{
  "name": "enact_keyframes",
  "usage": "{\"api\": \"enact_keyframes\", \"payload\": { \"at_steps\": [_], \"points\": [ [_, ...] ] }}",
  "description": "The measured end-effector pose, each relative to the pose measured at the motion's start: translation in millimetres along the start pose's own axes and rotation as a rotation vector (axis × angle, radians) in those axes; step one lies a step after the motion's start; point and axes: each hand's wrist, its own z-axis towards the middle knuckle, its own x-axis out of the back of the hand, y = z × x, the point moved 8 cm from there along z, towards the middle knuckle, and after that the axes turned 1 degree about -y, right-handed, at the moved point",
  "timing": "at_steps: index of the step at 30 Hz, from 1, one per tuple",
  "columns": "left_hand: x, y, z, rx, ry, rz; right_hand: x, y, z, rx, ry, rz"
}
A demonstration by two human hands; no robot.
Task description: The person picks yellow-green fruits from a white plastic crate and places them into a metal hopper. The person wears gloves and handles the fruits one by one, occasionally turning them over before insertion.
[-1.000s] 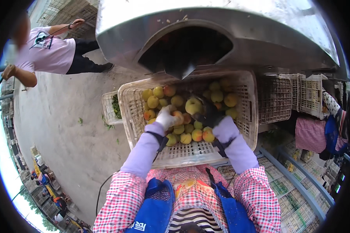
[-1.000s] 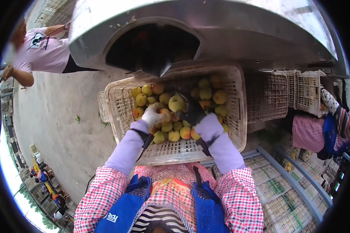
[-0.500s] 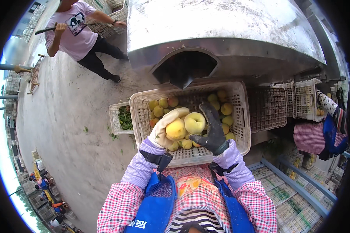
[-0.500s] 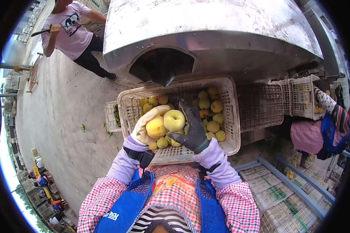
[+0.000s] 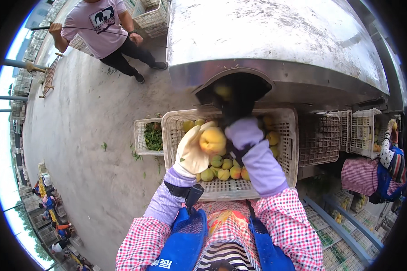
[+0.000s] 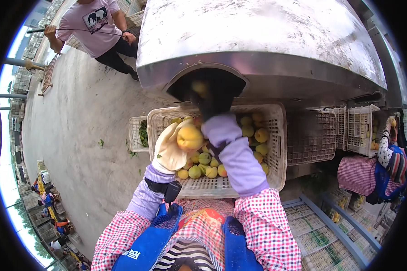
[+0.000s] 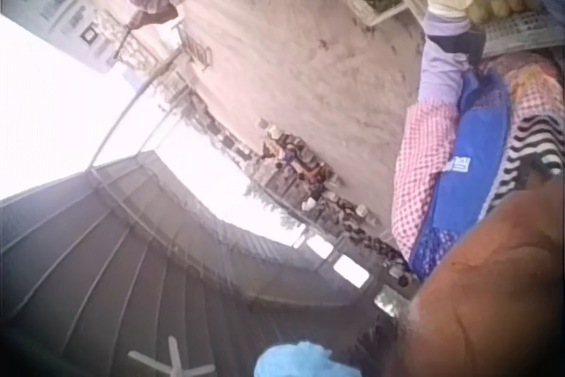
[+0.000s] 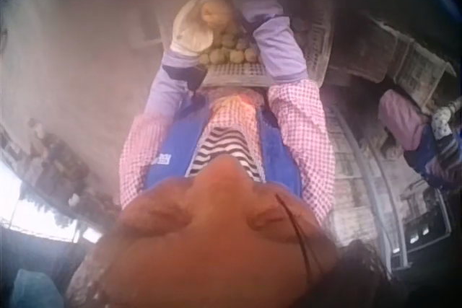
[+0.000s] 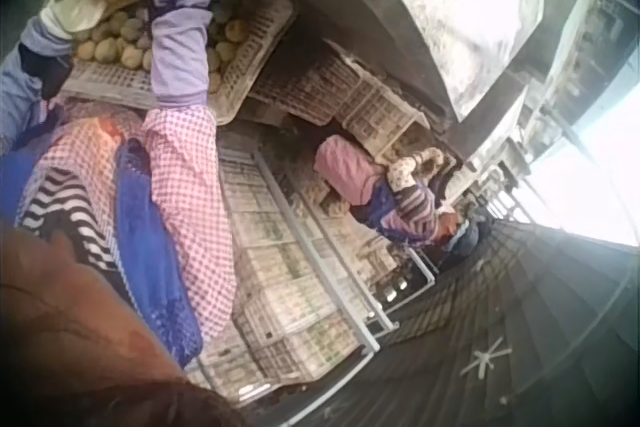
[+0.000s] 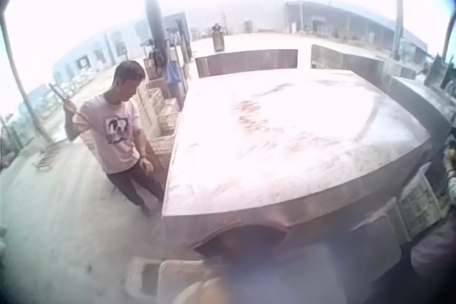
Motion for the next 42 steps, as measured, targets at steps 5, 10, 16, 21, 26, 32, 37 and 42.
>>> {"api": "enact_keyframes", "payload": {
  "at_steps": [5,10,16,21,26,32,37,42],
  "points": [
    [14,4,11,-0.08,0.03,0.111,51,-47,-4,0.208,0.069,0.254],
    [6,-3,15,0.007,0.088,0.127,53,-55,-86,0.529,-0.138,0.141],
    [18,13,12,-0.201,0.252,0.35,36,-32,-68,0.279,0.136,0.004],
    [90,39,12,-0.266,0.505,1.054,34,-20,-4,0.215,0.191,-0.122],
    [143,-14,65,-0.192,0.3,2.234,61,-1,-50,0.31,0.173,0.032],
    [221,-85,128,0.089,0.015,2.694,-119,183,-162,-0.051,-0.832,-0.519],
    [216,-78,147,0.349,0.223,2.229,-105,150,-174,-0.134,-1.185,-0.566],
    [179,-44,96,-0.236,-0.008,1.443,-24,113,-153,-0.455,-0.602,0.347]
  ]
}}
